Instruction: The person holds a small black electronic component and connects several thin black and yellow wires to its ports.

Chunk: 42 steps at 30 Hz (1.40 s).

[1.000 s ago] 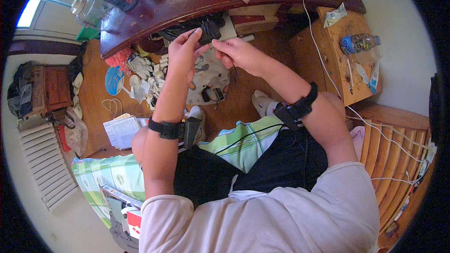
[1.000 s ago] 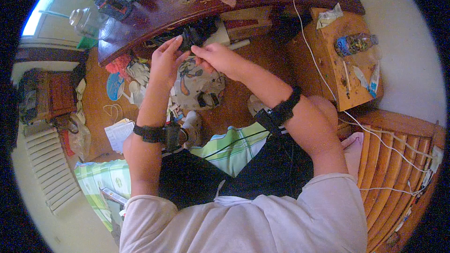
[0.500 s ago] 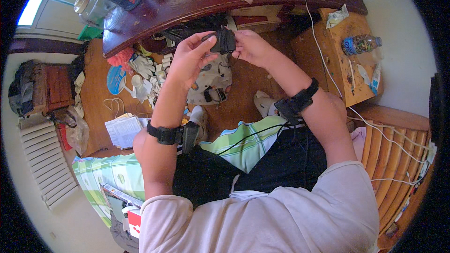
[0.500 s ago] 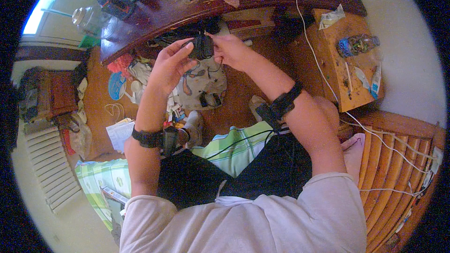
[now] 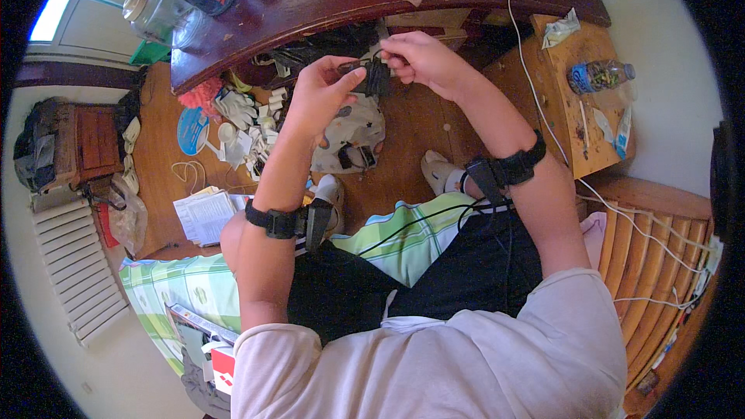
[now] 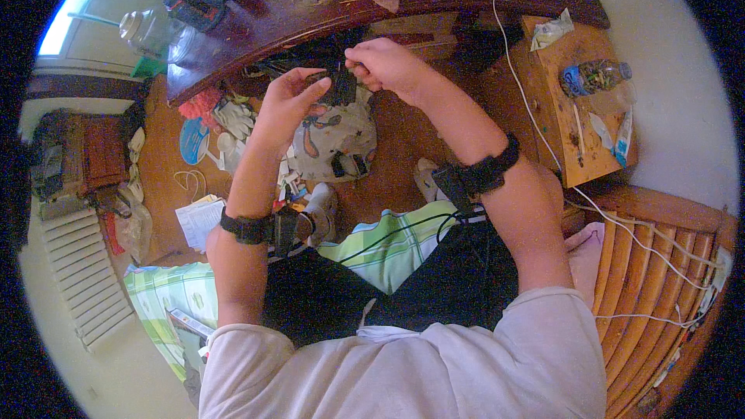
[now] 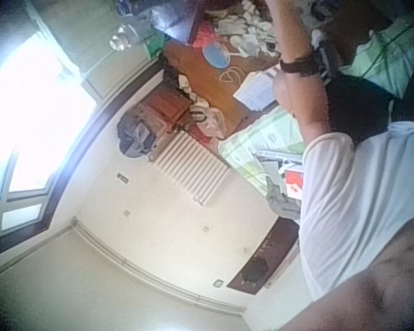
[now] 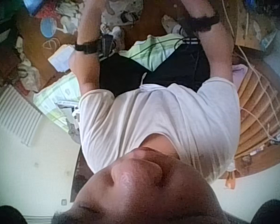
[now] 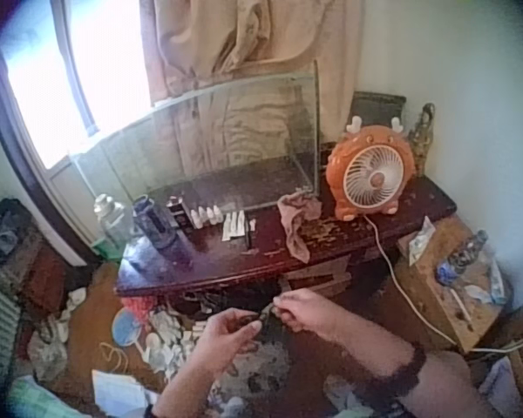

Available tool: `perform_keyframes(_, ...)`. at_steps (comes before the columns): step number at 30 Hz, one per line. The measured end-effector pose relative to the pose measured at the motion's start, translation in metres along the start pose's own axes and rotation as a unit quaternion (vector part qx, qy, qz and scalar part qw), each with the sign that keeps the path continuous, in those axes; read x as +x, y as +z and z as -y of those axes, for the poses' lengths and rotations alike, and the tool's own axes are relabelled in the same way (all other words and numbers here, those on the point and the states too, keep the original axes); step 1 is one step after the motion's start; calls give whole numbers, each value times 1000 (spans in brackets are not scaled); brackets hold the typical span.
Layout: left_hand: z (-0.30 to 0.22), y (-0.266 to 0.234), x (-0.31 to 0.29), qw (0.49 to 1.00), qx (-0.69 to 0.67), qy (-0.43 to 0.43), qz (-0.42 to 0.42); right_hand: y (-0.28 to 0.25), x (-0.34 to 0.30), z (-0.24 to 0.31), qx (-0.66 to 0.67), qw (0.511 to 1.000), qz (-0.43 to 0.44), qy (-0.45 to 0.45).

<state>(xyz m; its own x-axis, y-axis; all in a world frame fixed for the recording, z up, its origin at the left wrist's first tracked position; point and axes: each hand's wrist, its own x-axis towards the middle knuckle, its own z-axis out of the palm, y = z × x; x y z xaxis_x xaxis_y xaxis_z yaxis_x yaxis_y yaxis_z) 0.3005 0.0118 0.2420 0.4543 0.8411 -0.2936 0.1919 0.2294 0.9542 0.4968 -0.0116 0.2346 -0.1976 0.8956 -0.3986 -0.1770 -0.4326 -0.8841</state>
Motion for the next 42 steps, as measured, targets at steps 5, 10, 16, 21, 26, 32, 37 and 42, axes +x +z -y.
perform_keyframes(5, 4, 1, 5, 998, -18, 20, -57, 17, -8, 3, -88, 995, 11, -43)
perform_keyframes(10, 1, 0, 11, 989, -70, 39, -125, 29, -13, 0, -86, 995, 14, -57)
perform_keyframes(16, -1, 2, 11, 970, -199, 22, -137, 35, -12, -11, -6, 999, 27, -39)
perform_keyframes(21, -3, 7, 12, 954, -238, 50, -175, 38, -6, -30, 15, 999, 32, -14)
perform_keyframes(26, -10, 0, 8, 944, -298, 29, -135, 38, -5, -35, -4, 998, -2, 58)
perform_keyframes(32, -12, -4, 7, 964, -261, 4, -57, 17, 4, -30, 69, 997, -2, 30)
perform_keyframes(37, -14, 5, 1, 984, -170, 51, 8, -7, 10, -27, 140, 989, 41, -16)
perform_keyframes(42, -10, 5, 0, 991, -110, 56, 42, 10, 0, -4, 142, 989, -24, 27)
